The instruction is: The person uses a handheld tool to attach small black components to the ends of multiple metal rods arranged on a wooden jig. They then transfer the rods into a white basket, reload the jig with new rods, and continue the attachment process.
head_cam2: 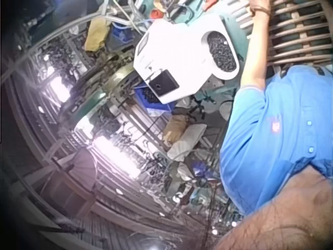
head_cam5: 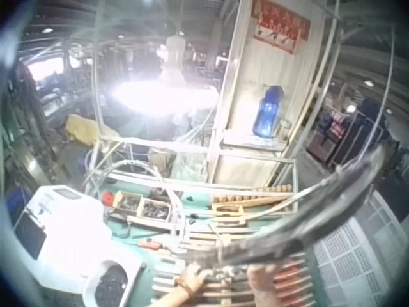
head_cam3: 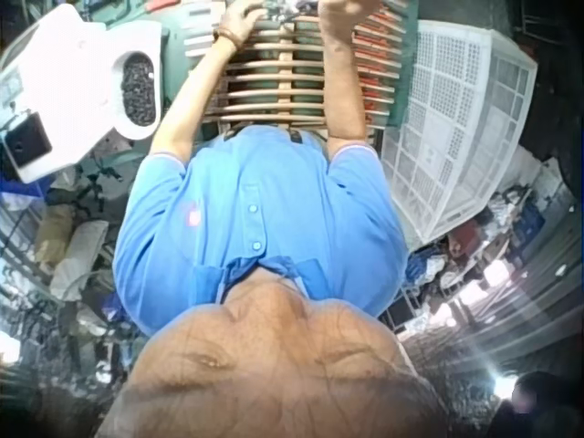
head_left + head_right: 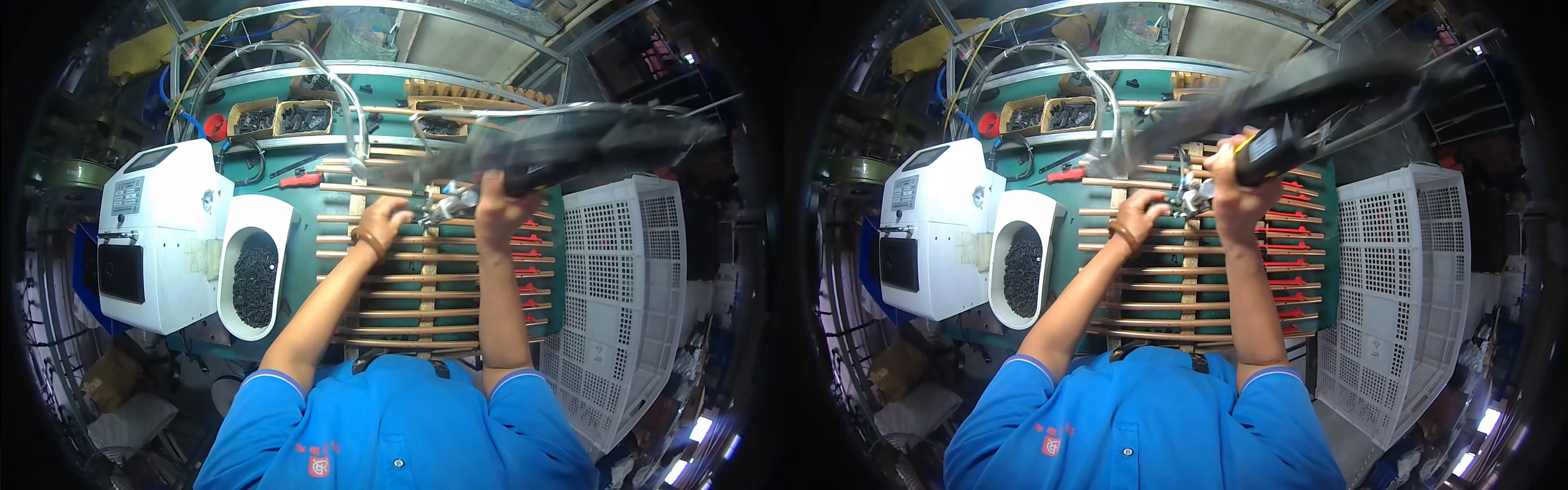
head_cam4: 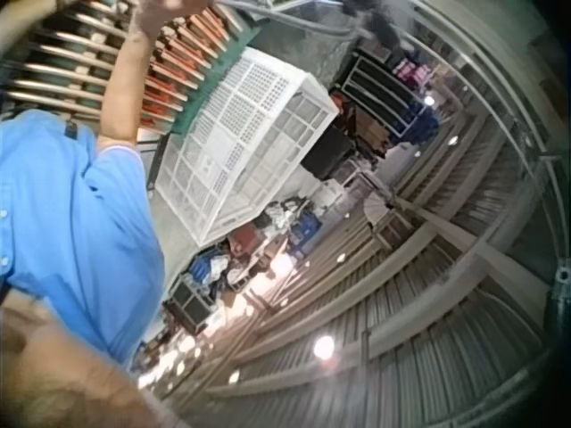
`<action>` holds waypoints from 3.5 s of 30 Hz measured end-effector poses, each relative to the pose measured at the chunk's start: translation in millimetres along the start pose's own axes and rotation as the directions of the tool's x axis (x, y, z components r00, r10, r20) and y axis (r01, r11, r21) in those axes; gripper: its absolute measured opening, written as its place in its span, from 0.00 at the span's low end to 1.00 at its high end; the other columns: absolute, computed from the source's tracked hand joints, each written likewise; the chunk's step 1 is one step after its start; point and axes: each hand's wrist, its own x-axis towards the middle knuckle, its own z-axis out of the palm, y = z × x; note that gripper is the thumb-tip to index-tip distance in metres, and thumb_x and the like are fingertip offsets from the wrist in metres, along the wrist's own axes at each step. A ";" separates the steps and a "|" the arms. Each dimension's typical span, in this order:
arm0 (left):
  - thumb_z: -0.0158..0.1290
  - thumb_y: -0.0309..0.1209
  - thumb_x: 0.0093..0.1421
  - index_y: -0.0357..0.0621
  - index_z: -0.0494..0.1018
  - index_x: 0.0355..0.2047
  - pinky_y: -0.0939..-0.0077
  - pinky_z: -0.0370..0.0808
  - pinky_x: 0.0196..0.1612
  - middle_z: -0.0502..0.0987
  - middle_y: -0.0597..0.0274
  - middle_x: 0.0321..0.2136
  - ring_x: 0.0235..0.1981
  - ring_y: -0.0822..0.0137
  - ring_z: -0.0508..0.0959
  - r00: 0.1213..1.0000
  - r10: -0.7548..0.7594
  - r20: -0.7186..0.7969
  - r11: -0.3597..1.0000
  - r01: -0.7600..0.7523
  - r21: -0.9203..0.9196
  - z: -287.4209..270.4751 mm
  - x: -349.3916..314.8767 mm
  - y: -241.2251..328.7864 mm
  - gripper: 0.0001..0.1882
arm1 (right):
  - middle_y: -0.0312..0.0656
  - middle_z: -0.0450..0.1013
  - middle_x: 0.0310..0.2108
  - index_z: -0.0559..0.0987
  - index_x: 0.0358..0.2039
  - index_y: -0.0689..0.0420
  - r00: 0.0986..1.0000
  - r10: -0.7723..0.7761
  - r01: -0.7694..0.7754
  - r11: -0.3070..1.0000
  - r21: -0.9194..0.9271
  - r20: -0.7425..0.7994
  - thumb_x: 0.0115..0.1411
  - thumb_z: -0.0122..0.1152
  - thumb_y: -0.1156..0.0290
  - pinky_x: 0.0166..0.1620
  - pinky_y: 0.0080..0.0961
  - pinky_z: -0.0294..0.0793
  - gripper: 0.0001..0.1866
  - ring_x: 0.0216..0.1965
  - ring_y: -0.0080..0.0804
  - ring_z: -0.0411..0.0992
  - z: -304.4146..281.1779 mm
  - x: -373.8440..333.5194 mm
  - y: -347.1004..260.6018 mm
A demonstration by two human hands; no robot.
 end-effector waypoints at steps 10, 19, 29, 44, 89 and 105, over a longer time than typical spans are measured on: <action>0.44 0.19 0.63 0.30 0.59 0.55 0.68 0.76 0.49 0.65 0.43 0.54 0.45 0.61 0.74 0.739 -0.256 0.623 -0.484 0.460 -0.744 -22.6 -73.3 42.8 0.20 | 0.40 0.72 0.20 0.72 0.37 0.65 0.999 0.032 -0.034 0.999 -0.038 -0.037 0.53 0.57 0.79 0.31 0.23 0.73 0.10 0.21 0.24 0.70 -12.0 24.1 -53.9; 0.49 0.26 0.63 0.41 0.64 0.47 0.91 0.63 0.15 0.76 0.56 0.43 0.20 0.82 0.69 0.726 -0.267 0.634 0.232 0.687 -0.689 -23.0 -84.7 58.0 0.12 | 0.41 0.72 0.29 0.68 0.44 0.64 0.994 0.066 -0.070 0.996 0.048 0.087 0.53 0.56 0.84 0.30 0.16 0.75 0.17 0.23 0.20 0.72 -26.3 -0.4 -35.0; 0.58 0.27 0.56 0.40 0.77 0.44 0.82 0.71 0.38 0.76 0.64 0.34 0.32 0.74 0.74 0.934 -0.274 0.230 0.865 0.344 -0.366 -4.9 -79.3 23.6 0.14 | 0.37 0.73 0.19 0.76 0.28 0.63 0.997 0.067 -0.068 0.996 0.059 0.031 0.54 0.56 0.82 0.32 0.19 0.73 0.02 0.21 0.21 0.71 -24.2 -3.2 -40.2; 0.53 0.17 0.57 0.41 0.66 0.37 0.84 0.73 0.43 0.77 0.61 0.35 0.36 0.76 0.76 0.846 -0.263 0.463 0.721 0.491 -0.488 -21.5 -35.1 26.9 0.10 | 0.38 0.72 0.29 0.68 0.44 0.65 0.992 0.092 -0.098 0.993 0.062 0.090 0.53 0.57 0.85 0.31 0.16 0.75 0.17 0.26 0.18 0.71 -35.2 -3.6 -24.1; 0.64 0.35 0.48 0.46 0.78 0.36 0.66 0.76 0.38 0.77 0.58 0.37 0.37 0.55 0.78 0.962 -0.048 0.267 0.858 -0.097 0.505 15.6 -29.9 12.4 0.15 | 0.34 0.73 0.28 0.71 0.36 0.63 0.994 0.101 -0.106 0.984 0.145 0.042 0.45 0.63 0.84 0.32 0.14 0.73 0.17 0.25 0.17 0.71 -31.5 -32.5 31.5; 0.43 0.30 0.64 0.40 0.69 0.48 0.73 0.72 0.46 0.75 0.58 0.43 0.41 0.68 0.76 0.878 0.174 0.445 0.946 -0.275 0.173 -1.4 -24.5 25.4 0.14 | 0.37 0.68 0.29 0.65 0.43 0.62 0.929 0.167 -0.317 0.818 0.480 0.329 0.59 0.49 0.82 0.35 0.15 0.69 0.12 0.26 0.18 0.67 -24.4 -44.0 16.5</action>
